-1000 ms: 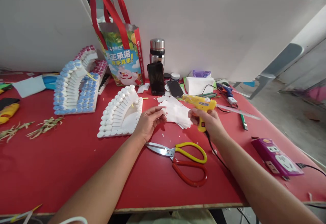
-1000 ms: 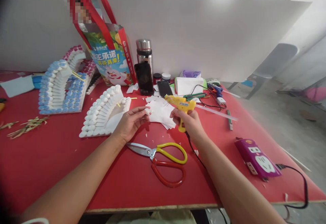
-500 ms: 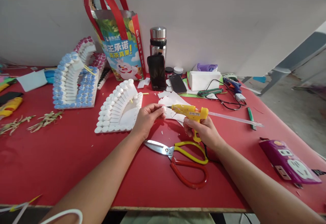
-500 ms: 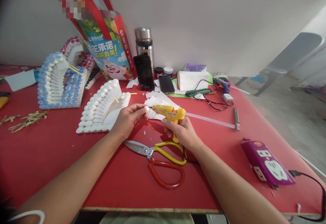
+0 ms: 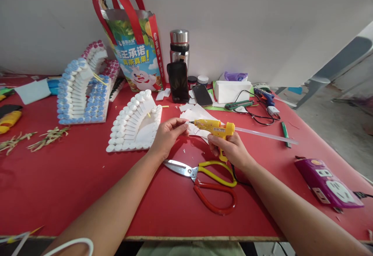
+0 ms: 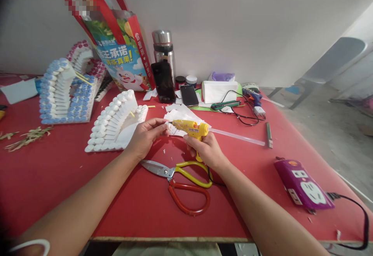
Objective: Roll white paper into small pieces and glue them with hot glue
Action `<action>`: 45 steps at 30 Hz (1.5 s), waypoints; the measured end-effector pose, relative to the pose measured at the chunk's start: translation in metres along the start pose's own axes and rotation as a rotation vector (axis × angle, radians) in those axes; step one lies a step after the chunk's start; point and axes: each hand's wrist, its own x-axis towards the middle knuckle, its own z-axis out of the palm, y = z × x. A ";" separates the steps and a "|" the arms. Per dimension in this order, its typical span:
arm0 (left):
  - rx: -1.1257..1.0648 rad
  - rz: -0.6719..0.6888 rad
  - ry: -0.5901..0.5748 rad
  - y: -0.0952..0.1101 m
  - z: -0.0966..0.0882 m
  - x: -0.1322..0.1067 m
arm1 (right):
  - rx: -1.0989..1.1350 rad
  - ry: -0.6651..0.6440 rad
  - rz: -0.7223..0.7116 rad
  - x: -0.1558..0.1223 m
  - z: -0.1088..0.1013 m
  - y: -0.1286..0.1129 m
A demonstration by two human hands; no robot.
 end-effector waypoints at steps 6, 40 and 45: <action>-0.053 -0.006 0.001 0.002 0.001 0.000 | -0.005 0.011 -0.004 0.000 -0.001 0.001; -0.197 -0.072 -0.017 0.007 0.004 0.000 | -0.055 -0.006 -0.023 -0.001 0.000 -0.008; -0.222 -0.070 -0.010 0.009 0.005 0.000 | -0.047 0.002 -0.014 -0.001 0.000 -0.008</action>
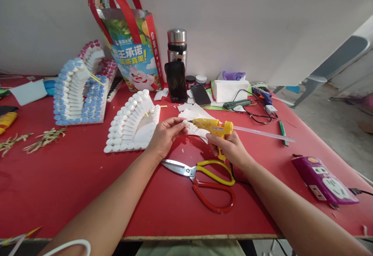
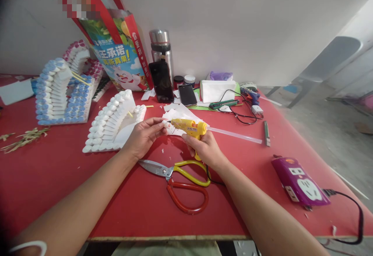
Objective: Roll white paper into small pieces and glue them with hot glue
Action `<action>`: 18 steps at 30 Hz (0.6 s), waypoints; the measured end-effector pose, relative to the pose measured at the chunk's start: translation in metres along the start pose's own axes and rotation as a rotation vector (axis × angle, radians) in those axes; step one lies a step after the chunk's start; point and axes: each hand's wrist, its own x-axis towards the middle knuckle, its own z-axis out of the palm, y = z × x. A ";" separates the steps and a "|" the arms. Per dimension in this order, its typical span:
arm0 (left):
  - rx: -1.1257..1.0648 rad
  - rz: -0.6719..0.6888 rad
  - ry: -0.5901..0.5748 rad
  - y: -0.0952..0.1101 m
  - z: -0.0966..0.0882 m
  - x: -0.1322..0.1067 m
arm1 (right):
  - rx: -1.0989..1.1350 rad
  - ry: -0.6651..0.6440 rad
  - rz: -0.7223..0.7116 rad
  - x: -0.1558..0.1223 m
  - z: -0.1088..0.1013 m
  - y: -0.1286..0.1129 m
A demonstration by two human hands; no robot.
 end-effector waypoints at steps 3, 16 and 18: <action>-0.019 -0.001 0.014 0.000 0.000 0.000 | -0.003 0.001 0.012 0.000 0.001 -0.002; -0.096 -0.039 0.014 0.002 -0.003 0.001 | -0.173 0.200 0.021 -0.001 -0.022 0.001; -0.123 -0.056 0.010 0.002 -0.003 0.001 | -0.254 0.277 0.066 -0.002 -0.040 0.003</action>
